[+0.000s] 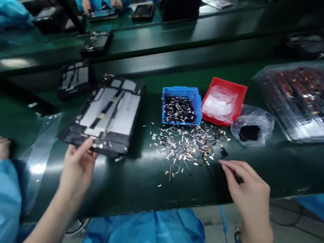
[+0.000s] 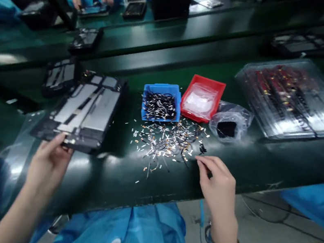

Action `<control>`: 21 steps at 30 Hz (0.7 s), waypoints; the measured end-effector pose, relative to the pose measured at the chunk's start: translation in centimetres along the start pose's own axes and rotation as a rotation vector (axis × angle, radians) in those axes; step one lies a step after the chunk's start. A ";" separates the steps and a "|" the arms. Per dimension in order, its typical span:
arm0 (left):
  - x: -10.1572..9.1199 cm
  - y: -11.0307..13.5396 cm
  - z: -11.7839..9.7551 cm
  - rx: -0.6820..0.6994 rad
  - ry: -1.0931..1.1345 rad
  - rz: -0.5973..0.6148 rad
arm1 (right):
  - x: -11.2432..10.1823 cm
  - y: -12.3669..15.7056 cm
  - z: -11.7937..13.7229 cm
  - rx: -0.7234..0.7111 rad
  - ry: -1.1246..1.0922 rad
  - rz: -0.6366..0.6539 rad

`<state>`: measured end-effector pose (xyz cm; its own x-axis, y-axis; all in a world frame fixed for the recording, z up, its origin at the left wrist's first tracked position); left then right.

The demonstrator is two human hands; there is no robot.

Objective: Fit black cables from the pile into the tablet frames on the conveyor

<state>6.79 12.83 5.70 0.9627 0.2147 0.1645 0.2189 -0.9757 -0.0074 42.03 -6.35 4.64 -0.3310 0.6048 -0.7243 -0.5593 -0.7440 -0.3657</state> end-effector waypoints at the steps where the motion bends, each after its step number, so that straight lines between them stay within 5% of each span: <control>1: -1.7 2.1 0.8 -0.031 0.006 -0.026 | 0.3 0.0 1.0 -0.010 -0.045 0.016; 3: -3.9 6.1 3.1 -0.162 0.027 -0.026 | 1.3 -0.1 3.6 -0.046 -0.137 0.052; 6: -4.3 11.5 6.8 -0.448 0.141 0.113 | 3.7 -0.2 8.0 -0.113 -0.269 0.172; 9: -3.7 15.0 8.4 -0.669 0.297 0.335 | 7.0 0.0 12.5 -0.145 -0.373 0.382; 12: -3.6 17.2 7.9 -0.856 0.322 0.685 | 9.7 0.6 16.6 -0.136 -0.444 0.581; 15: -4.1 16.1 5.9 -0.693 0.151 0.883 | 11.4 2.0 19.8 -0.119 -0.551 0.782; 18: -4.3 12.1 3.2 -0.330 0.061 0.689 | 12.1 3.9 21.9 -0.098 -0.687 0.936; 21: -2.2 11.2 2.9 -0.346 0.250 0.694 | 12.4 4.8 22.1 -0.028 -0.762 0.995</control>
<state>7.55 1.58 2.39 0.7879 -0.4199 0.4503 -0.5157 -0.8496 0.1101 18.44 3.84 6.76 -0.9600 -0.2188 -0.1750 0.1985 -0.9719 0.1265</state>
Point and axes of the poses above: each hand's wrist, its own y-axis away from the middle knuckle, its own x-axis out of the palm, z = x × y, the point moved 8 cm from there along -y, towards the middle knuckle, and after that the axes turned 9 degrees about x, right-handed, at the moved point
